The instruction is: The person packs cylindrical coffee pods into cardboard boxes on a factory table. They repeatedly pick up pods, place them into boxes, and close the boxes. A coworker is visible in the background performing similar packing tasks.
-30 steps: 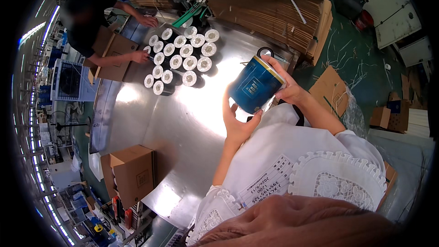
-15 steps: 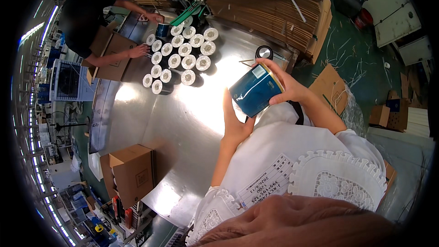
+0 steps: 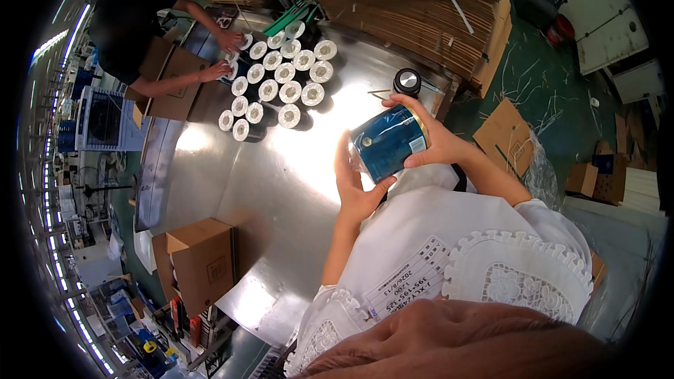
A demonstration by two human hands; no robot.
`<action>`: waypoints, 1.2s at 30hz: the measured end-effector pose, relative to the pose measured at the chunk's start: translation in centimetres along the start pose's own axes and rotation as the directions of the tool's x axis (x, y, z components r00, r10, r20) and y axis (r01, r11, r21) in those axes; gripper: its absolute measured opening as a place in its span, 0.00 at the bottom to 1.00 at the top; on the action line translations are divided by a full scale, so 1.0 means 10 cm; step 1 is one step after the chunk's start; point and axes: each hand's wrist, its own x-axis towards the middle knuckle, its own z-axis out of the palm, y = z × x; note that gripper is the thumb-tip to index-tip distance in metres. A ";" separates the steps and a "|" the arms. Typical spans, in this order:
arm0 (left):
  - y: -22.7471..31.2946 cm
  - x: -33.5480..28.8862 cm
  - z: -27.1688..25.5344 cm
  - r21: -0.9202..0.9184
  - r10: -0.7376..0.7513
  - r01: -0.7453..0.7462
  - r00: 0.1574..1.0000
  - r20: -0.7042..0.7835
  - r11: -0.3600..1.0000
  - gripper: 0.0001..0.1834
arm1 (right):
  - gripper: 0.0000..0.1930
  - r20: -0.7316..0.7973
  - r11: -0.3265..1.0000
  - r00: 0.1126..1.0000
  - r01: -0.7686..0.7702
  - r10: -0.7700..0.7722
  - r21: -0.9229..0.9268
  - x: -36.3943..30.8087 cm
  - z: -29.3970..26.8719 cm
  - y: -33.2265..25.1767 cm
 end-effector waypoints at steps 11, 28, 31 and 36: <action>-0.01 -0.07 -0.18 0.088 -0.157 0.153 0.987 0.036 0.984 0.29 | 0.47 0.005 0.959 0.964 0.265 -0.266 -0.096 -0.06 0.04 -0.11; -0.12 -0.13 -0.10 0.081 -0.269 0.273 0.961 -0.061 0.959 0.19 | 0.45 0.002 0.925 0.955 0.288 -0.297 -0.248 -0.12 -0.04 -0.14; -0.16 -0.10 0.01 0.243 -0.236 0.269 0.959 -0.158 0.932 0.20 | 0.43 0.024 0.788 0.908 0.377 -0.419 -0.488 -0.11 -0.11 -0.22; -0.05 0.07 0.14 0.123 0.066 -0.045 0.983 -0.174 0.991 0.16 | 0.41 0.008 0.414 0.645 0.500 -0.764 -0.760 0.02 -0.35 -0.56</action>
